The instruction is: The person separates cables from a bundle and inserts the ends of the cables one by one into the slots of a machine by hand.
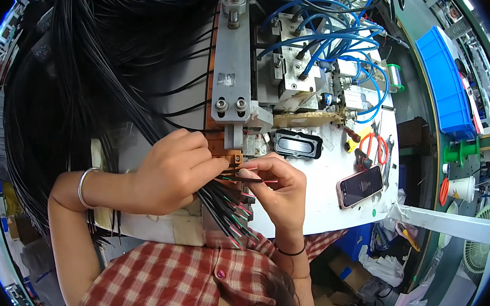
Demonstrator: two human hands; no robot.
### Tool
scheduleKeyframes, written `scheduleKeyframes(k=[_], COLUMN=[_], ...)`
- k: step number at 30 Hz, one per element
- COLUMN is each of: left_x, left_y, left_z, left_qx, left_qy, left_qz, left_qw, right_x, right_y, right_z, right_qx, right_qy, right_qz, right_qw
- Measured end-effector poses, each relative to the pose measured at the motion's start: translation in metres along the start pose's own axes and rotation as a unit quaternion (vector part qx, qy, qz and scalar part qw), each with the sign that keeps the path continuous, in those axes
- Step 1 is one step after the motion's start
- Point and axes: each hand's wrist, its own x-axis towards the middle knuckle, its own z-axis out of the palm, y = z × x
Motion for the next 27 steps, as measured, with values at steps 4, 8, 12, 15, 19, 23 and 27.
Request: scheduleKeyframes(k=[4, 8, 12, 15, 19, 23, 27], left_x=[-0.002, -0.001, 0.002, 0.001, 0.003, 0.002, 0.001], left_y=[-0.001, -0.001, 0.001, 0.000, 0.001, -0.001, -0.004], left_z=[0.001, 0.003, -0.002, -0.002, 0.000, 0.003, 0.002], left_qx=[0.020, 0.017, 0.008, -0.007, 0.005, -0.025, 0.001], left_qy=[0.003, 0.007, 0.019, 0.007, -0.021, -0.005, -0.033], left_qz=[-0.003, -0.016, -0.023, -0.005, -0.009, 0.025, 0.031], left_qw=[1.000, 1.000, 1.000, 1.000, 1.000, 0.999, 0.999], right_x=[0.000, -0.002, 0.000, 0.003, 0.000, 0.001, 0.000], right_y=[0.007, 0.008, 0.008, 0.007, 0.007, 0.010, 0.016], right_z=[0.002, 0.004, -0.015, -0.015, -0.011, -0.012, -0.014], right_qx=[0.000, 0.016, 0.153, 0.170, 0.077, 0.069, 0.012], right_qy=[0.058, 0.091, -0.056, -0.086, -0.019, -0.011, -0.007], right_qz=[-0.023, 0.015, 0.062, 0.090, 0.057, 0.077, 0.042], right_qw=[0.998, 0.996, 0.985, 0.978, 0.995, 0.995, 0.999])
